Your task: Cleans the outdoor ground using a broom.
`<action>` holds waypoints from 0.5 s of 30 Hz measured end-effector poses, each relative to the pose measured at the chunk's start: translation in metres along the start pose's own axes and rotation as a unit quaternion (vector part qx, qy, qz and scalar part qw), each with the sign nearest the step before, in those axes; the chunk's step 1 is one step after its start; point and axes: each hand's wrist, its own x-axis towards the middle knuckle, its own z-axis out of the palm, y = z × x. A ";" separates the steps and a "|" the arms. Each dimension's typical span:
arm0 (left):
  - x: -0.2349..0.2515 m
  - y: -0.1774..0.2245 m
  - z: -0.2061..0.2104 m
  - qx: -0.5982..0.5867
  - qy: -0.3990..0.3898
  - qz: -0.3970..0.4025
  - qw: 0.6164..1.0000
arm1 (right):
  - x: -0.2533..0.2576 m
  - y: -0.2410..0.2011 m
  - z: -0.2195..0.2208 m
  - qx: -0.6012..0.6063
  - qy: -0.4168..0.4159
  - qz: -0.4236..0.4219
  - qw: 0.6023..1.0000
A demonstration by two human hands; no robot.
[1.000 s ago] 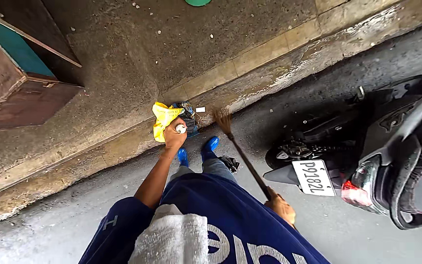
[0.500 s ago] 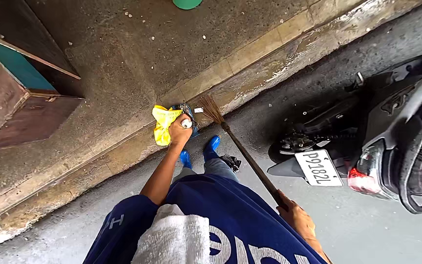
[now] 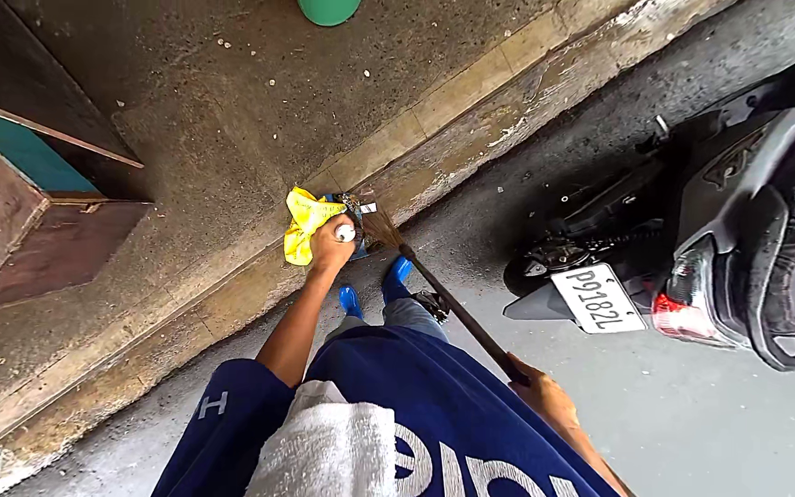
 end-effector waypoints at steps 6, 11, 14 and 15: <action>-0.032 -0.078 -0.036 -0.182 0.128 0.053 0.974 | -0.013 0.000 -0.020 -0.002 0.062 0.043 0.997; -0.038 -0.081 -0.026 -0.163 0.215 -0.021 0.963 | 0.039 -0.080 0.007 -0.111 -0.011 0.032 0.993; -0.031 -0.093 -0.029 -0.143 0.258 -0.078 0.952 | 0.037 -0.083 -0.014 -0.147 -0.028 -0.029 0.988; -0.029 -0.103 -0.037 -0.146 0.267 -0.083 0.949 | 0.031 -0.073 -0.031 -0.133 -0.014 -0.050 0.990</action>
